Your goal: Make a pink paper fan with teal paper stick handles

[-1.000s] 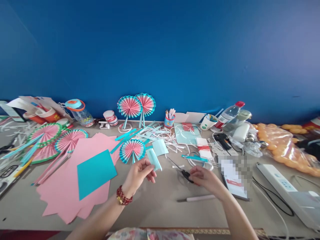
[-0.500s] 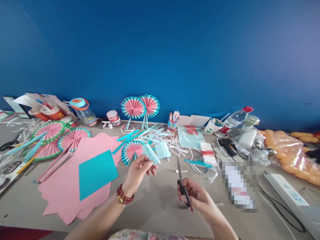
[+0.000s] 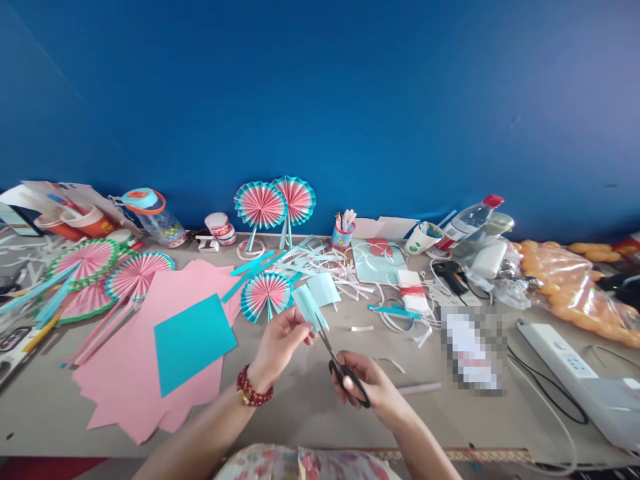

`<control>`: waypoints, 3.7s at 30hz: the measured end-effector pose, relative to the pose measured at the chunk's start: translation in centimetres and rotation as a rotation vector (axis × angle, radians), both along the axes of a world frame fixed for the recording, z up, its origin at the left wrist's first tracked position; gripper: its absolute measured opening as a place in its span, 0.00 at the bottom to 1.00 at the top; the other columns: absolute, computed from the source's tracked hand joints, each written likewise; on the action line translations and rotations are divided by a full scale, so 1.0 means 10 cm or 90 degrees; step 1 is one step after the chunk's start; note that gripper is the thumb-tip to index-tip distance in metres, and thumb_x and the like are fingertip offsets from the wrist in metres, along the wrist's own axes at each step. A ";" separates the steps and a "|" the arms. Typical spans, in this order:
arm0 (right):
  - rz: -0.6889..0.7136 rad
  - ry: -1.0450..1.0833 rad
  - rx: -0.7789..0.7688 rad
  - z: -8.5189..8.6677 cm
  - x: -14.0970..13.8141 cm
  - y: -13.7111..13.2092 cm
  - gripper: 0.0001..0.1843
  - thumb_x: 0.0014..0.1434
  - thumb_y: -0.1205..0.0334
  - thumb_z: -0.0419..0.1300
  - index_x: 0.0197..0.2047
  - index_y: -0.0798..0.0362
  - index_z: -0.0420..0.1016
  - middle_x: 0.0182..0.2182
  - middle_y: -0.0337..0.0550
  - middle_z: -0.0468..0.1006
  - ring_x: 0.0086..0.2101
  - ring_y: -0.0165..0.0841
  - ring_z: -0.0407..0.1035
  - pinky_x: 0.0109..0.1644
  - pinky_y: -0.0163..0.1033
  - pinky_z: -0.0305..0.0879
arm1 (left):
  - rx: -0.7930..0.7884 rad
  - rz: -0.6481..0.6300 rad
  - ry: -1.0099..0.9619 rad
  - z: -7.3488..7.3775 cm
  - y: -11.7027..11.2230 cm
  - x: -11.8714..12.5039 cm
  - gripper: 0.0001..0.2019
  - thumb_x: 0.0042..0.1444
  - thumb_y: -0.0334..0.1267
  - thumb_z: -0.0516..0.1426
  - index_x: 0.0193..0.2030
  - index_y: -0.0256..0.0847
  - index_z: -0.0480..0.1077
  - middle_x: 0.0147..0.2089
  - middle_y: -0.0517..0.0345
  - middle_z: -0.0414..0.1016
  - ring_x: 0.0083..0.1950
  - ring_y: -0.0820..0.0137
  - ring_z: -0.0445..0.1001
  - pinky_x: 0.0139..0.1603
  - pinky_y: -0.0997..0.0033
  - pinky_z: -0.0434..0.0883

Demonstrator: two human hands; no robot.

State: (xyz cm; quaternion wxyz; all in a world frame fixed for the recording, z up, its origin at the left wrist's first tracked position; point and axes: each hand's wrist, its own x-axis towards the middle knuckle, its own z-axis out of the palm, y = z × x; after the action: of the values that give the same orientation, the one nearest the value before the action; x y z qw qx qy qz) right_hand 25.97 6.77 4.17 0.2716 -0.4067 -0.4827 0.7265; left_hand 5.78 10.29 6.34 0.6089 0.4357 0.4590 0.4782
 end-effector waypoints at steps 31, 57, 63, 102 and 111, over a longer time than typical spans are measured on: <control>-0.019 0.030 -0.024 -0.06 -0.05 -0.04 0.31 0.48 0.32 0.65 0.31 0.55 0.68 0.19 0.36 0.72 0.16 0.22 0.57 0.19 0.29 0.50 | -0.034 -0.027 -0.097 -0.08 -0.03 0.03 0.08 0.55 0.38 0.62 0.30 0.38 0.69 0.32 0.57 0.77 0.35 0.69 0.77 0.41 0.67 0.75; -0.041 0.020 -0.036 -0.08 -0.07 -0.08 0.30 0.48 0.33 0.66 0.29 0.54 0.66 0.15 0.34 0.70 0.13 0.20 0.53 0.16 0.29 0.44 | -0.026 -0.029 -0.101 -0.10 -0.04 0.01 0.08 0.56 0.39 0.63 0.31 0.38 0.71 0.33 0.57 0.77 0.37 0.68 0.77 0.43 0.66 0.75; -0.040 0.021 -0.018 -0.11 -0.06 -0.07 0.30 0.48 0.33 0.67 0.28 0.54 0.65 0.14 0.33 0.70 0.12 0.19 0.50 0.16 0.29 0.42 | -0.034 -0.032 -0.104 -0.10 -0.04 0.01 0.08 0.55 0.39 0.63 0.30 0.38 0.71 0.32 0.57 0.77 0.37 0.68 0.77 0.43 0.67 0.75; -0.053 0.026 -0.027 -0.11 -0.14 -0.14 0.30 0.50 0.33 0.65 0.27 0.53 0.63 0.14 0.33 0.69 0.13 0.20 0.51 0.17 0.29 0.43 | 0.089 -0.024 0.046 0.07 -0.05 -0.01 0.16 0.62 0.46 0.56 0.27 0.39 0.69 0.27 0.59 0.69 0.32 0.70 0.68 0.38 0.71 0.65; -0.058 0.010 -0.018 -0.08 -0.15 -0.14 0.30 0.49 0.33 0.65 0.27 0.52 0.63 0.14 0.32 0.67 0.13 0.20 0.49 0.17 0.30 0.42 | 0.083 -0.031 0.034 0.08 -0.05 -0.01 0.16 0.62 0.46 0.56 0.27 0.39 0.69 0.27 0.59 0.70 0.33 0.70 0.69 0.38 0.71 0.65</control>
State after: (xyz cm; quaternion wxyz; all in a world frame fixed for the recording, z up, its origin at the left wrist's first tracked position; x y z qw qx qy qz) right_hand 24.51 5.35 3.35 0.3023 -0.4261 -0.4510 0.7236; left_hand 5.70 9.76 7.10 0.5784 0.4978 0.4322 0.4805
